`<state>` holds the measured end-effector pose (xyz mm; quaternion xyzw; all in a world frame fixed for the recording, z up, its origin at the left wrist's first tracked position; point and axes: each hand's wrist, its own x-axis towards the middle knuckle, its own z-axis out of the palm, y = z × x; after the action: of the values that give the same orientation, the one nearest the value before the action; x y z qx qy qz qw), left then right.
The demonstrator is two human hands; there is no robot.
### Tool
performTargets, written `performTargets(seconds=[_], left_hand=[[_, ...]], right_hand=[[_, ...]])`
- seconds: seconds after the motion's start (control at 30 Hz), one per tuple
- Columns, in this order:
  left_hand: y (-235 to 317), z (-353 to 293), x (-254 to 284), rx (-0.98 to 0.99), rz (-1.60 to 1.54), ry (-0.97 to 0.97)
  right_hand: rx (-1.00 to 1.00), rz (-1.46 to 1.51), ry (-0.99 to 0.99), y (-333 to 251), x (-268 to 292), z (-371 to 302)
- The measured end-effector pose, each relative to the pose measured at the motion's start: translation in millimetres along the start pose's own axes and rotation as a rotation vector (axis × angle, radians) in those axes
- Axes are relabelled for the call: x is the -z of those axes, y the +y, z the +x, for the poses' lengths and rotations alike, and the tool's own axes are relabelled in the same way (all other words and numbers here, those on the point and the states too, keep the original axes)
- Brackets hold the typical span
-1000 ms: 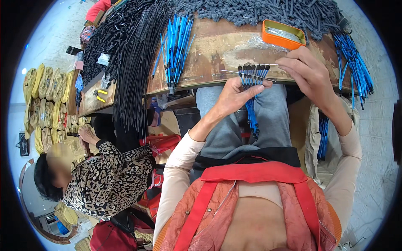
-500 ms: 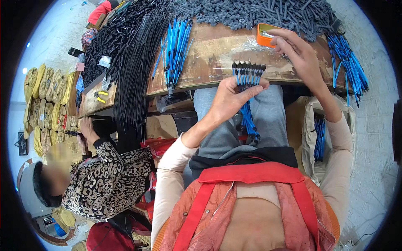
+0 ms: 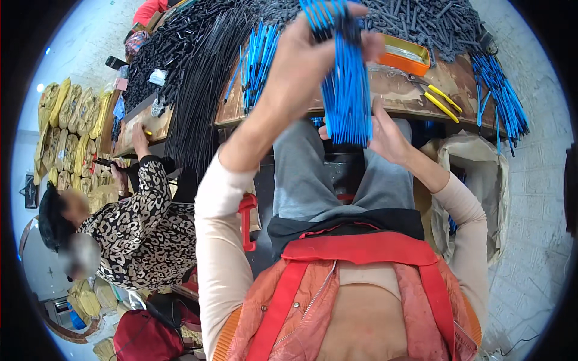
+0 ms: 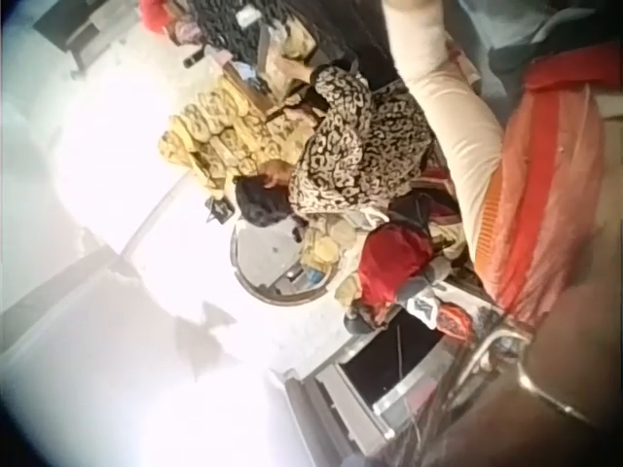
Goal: Assembling blue plastic components onto a black frame and trimming them with pliers.
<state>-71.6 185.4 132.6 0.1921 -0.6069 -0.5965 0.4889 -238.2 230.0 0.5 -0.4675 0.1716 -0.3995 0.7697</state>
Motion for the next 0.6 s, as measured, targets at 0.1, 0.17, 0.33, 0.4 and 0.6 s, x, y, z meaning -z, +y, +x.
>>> performTargets(seconds=[0.1,0.17,0.33,0.4,0.6], left_hand=[[0.6,-54.9,-14.6,0.029,0.060,-0.162],[-15.4,-78.6,-25.3,-0.106,0.201,-0.238],[-84.5,-102.2,-14.7,-0.160,0.374,-0.247],[-109.8,-101.7,-7.5,-0.079,0.447,-0.200],[-107.6,-64.8,1.7,-0.121,0.447,-0.234]], right_hand=[[0.102,-0.188,0.284,1.6,-34.9,-14.3],[0.279,-0.325,0.220,5.9,-28.6,-23.4],[-0.129,0.088,-0.019,19.7,21.9,-3.5],[-0.245,0.243,0.087,43.9,42.9,-1.9],[-0.156,0.453,0.128,59.1,65.0,0.1]])
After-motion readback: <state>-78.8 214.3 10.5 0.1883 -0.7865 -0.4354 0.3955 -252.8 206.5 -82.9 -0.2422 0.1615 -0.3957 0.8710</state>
